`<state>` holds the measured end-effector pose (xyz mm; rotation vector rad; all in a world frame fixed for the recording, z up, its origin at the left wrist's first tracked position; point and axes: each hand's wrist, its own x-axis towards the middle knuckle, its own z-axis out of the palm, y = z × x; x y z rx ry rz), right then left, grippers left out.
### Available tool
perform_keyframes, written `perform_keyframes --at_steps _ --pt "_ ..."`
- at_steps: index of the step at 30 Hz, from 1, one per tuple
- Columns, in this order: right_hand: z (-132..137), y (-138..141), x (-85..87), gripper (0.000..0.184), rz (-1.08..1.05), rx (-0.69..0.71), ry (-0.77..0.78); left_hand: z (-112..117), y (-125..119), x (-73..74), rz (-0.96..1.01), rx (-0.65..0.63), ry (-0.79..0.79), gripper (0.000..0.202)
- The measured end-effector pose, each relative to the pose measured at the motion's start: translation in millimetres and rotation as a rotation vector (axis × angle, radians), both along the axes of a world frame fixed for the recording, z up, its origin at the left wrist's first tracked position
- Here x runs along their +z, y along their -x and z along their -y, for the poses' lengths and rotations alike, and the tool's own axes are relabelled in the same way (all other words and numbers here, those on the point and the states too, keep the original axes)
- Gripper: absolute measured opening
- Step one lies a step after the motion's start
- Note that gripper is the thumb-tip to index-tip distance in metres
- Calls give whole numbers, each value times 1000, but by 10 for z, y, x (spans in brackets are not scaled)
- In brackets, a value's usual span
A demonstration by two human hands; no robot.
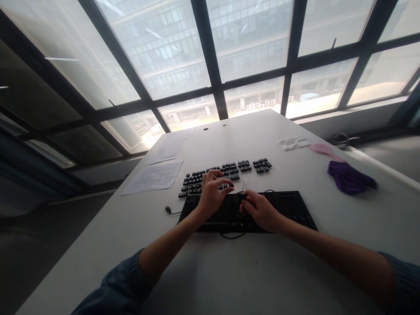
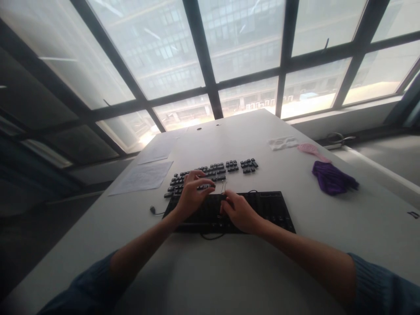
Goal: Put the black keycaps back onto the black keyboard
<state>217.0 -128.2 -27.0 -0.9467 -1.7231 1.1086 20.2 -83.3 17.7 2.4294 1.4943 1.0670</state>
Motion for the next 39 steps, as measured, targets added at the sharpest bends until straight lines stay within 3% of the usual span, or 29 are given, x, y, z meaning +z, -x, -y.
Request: perform_keyframes --at_steps 4,7,13,23,27,31,34,39 --pt "20 -16 -11 11 36 34 39 -469 2 -76 -119 125 157 14" --pt "50 -39 -6 10 49 42 56 -610 -15 -201 -168 165 247 17" --pt "45 -54 -14 10 45 58 81 -630 7 -309 -223 205 273 16" --pt "38 -47 -37 11 3 53 86 -595 18 -303 -239 202 288 20" --pt "36 -51 -27 11 -19 43 87 -590 52 -238 -197 203 287 30" --pt "-14 -57 0 14 -95 80 134 -454 91 -119 -107 172 175 22" --pt "-78 -81 46 17 -169 125 178 -176 73 -59 -27 28 118 13" --pt "-118 -232 112 18 -208 -72 28 382 -82 -117 -51 -212 238 9"
